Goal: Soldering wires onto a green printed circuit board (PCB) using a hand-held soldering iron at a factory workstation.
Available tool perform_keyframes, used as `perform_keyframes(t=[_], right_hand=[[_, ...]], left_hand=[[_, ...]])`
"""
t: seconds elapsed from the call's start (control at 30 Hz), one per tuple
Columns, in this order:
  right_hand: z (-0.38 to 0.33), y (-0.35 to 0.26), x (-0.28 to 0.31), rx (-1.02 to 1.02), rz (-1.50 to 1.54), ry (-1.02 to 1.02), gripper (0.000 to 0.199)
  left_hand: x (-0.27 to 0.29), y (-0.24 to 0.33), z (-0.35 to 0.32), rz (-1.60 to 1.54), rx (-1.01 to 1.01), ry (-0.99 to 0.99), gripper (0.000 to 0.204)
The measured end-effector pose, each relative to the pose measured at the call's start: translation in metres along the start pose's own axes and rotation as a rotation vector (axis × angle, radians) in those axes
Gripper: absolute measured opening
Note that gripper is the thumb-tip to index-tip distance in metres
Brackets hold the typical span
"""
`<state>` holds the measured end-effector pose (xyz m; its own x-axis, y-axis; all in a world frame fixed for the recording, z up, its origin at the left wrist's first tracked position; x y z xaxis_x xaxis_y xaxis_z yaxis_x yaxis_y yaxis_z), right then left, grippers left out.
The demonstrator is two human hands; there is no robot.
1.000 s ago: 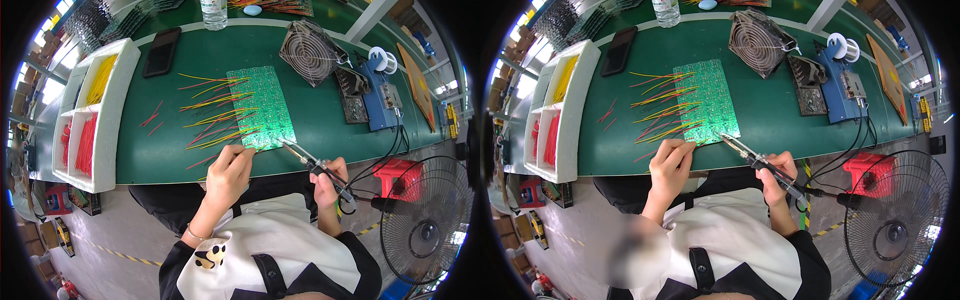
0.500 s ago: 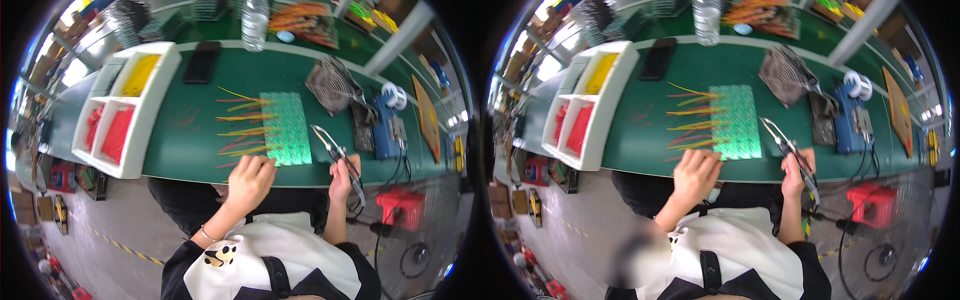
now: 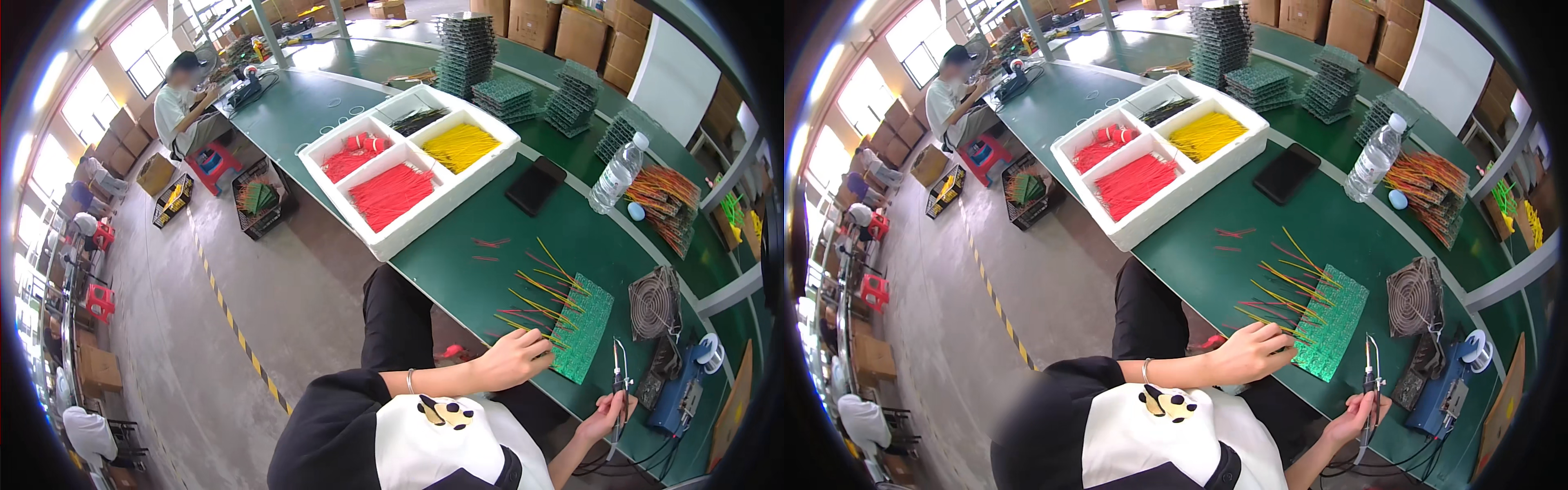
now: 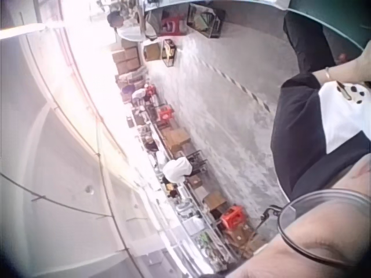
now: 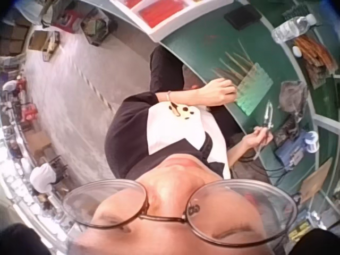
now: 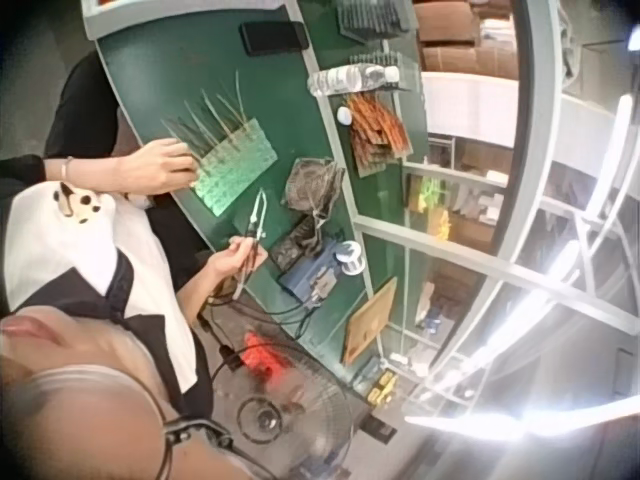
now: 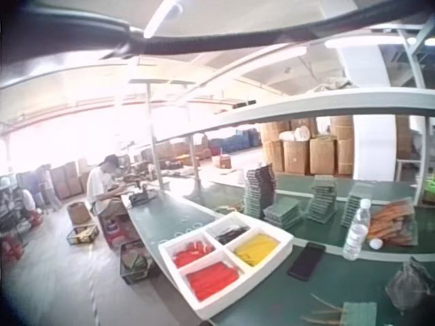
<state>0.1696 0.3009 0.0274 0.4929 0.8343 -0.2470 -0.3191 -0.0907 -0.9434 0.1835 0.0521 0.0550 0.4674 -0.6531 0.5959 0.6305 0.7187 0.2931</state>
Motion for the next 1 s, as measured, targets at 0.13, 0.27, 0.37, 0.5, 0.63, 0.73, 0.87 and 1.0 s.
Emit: perform_keyframes(t=[0.13,0.27,0.37,0.5,0.63,0.73,0.87,1.0], right_hand=[[-0.002,-0.003,-0.003,0.01,0.022,0.117,0.013],[-0.002,0.001,0.0,0.016,0.032,0.099,0.012],[-0.003,-0.002,-0.006,0.003,0.008,0.112,0.012],[0.001,0.006,0.005,-0.007,0.033,0.117,0.011],[0.001,0.004,0.004,-0.011,0.017,0.171,0.011],[0.001,0.008,0.006,-0.021,0.034,0.146,0.012],[0.001,0.009,0.006,-0.009,0.032,0.162,0.011],[0.004,0.016,0.013,-0.053,0.028,0.163,0.01]], left_hand=[[0.073,-0.03,0.045,0.119,-0.042,0.238,0.023],[0.178,-0.155,0.049,0.466,0.159,0.255,0.012],[0.218,-0.236,0.03,0.491,0.513,0.067,0.014],[0.198,-0.284,-0.006,0.333,0.637,-0.101,0.017],[0.2,-0.28,0.001,0.325,0.813,-0.071,0.014],[0.209,-0.293,-0.012,0.077,0.826,0.173,0.009],[0.218,-0.288,-0.007,-0.285,1.003,0.433,0.009],[0.221,-0.285,-0.008,-0.419,1.061,0.462,0.01]])
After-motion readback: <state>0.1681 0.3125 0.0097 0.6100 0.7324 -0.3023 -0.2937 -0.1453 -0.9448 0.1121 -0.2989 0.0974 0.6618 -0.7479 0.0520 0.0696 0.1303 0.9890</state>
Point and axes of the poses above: each hand's wrist, its own z-axis towards the middle knuckle, its own x-axis out of the back of the hand, y = z × x, the point moved 3 cm from there along z, towards the middle knuckle, and after that the axes turned 10 degrees about y, right-handed, at the moved point
